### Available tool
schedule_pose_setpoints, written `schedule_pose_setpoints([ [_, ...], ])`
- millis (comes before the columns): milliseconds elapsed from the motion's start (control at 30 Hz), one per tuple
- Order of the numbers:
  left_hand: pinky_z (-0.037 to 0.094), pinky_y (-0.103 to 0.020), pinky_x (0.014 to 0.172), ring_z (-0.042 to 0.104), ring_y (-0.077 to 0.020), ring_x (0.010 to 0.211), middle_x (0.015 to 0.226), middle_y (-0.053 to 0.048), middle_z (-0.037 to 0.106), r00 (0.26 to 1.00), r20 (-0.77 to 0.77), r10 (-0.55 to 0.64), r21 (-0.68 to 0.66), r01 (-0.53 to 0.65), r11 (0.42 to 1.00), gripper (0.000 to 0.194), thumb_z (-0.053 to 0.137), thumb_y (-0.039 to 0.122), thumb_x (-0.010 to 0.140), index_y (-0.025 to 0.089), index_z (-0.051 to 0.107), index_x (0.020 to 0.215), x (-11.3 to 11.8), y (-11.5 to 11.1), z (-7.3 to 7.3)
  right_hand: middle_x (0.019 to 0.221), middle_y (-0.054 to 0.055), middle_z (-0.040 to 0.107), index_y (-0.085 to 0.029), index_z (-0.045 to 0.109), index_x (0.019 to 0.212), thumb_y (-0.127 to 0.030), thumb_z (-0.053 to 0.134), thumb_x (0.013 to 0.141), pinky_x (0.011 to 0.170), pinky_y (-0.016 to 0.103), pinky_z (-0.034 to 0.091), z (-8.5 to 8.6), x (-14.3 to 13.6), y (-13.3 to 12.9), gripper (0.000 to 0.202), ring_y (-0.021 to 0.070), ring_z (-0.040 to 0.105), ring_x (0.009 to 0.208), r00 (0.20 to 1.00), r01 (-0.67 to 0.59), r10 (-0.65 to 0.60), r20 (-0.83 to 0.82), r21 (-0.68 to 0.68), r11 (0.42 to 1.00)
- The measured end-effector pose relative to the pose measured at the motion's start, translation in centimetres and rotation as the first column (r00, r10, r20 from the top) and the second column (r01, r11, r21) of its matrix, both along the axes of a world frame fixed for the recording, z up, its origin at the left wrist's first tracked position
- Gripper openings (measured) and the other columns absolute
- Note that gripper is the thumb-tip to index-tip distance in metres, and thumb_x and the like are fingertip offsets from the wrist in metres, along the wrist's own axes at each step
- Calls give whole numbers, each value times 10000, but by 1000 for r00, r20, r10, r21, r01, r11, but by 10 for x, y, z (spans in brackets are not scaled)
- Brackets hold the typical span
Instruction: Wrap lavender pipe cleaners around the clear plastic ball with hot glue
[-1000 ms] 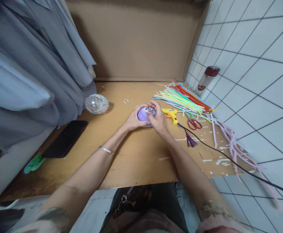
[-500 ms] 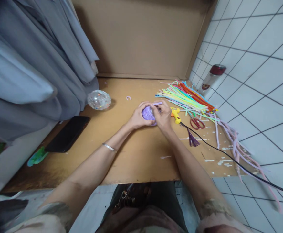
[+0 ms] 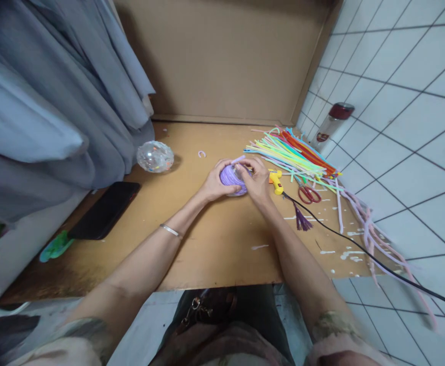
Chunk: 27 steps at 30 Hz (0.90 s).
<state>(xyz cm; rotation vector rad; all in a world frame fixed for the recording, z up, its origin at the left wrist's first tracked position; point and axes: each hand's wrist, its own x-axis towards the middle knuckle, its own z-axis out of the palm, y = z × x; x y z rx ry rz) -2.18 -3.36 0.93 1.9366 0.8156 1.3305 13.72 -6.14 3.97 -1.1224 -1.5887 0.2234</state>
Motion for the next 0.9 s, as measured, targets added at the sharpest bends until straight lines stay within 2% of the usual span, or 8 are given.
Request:
schedule_pose_setpoints([
  [133,490,-420,1074,633,-268,1169,1272,-105,635,990,130,-54,-144,72,987,777,873,437,567,178,570,1234,-8,9,-7,958,85,703,-202,677,929,-403,493,925,917,396,483,-4,27,3,273,233,620,946,967,252,-251,40,-29,967],
  [233,510,-429,1058,647,-272,1157,1280,-117,645,986,145,-87,-184,113,976,832,885,488,555,170,559,1251,-12,12,-10,1031,133,701,-158,665,984,-333,403,943,958,397,452,-7,48,7,318,252,609,1004,868,495,-481,122,-156,855],
  [300,504,-438,1068,635,-280,1184,1301,-128,631,986,144,-87,-180,113,977,852,895,514,544,177,561,1252,-13,12,-11,1101,158,692,-136,661,1053,-318,379,947,975,402,431,-9,55,7,352,272,597,1062,798,602,-554,239,-254,758],
  [400,474,-457,1101,598,-292,1240,1321,-134,602,987,137,-83,-169,106,980,898,902,558,523,190,558,1266,-10,11,-13,1210,197,654,-117,636,1173,-369,399,953,982,438,412,-12,53,5,410,321,572,1143,716,691,-552,427,-325,646],
  [467,467,-472,1106,580,-297,1256,1317,-132,586,987,133,-86,-157,106,982,939,910,575,494,195,550,1274,-8,12,-16,1250,232,626,-88,618,1213,-421,444,943,987,468,403,-15,48,2,463,356,558,1175,672,726,-529,518,-320,609],
  [667,402,-502,1162,525,-311,1302,1338,-117,518,999,35,-10,-40,12,999,956,946,525,446,228,551,1265,-6,10,-18,1245,314,612,2,584,1232,-506,571,858,975,547,387,-23,43,0,631,420,548,1155,562,797,-539,627,-237,555],
  [767,359,-504,1195,481,-322,1344,1349,-109,487,999,-31,27,35,-26,999,932,952,495,445,235,561,1249,-4,5,-14,1260,324,609,27,587,1227,-495,578,842,991,548,378,-23,46,1,649,423,551,1171,548,811,-519,656,-264,523],
  [900,371,-489,1186,492,-312,1330,1338,-112,488,997,-67,35,56,-31,998,876,935,453,498,220,556,1253,-3,2,-10,1290,297,615,20,589,1253,-482,598,819,1014,525,373,-20,46,3,663,414,551,1204,557,810,-496,667,-305,500],
])
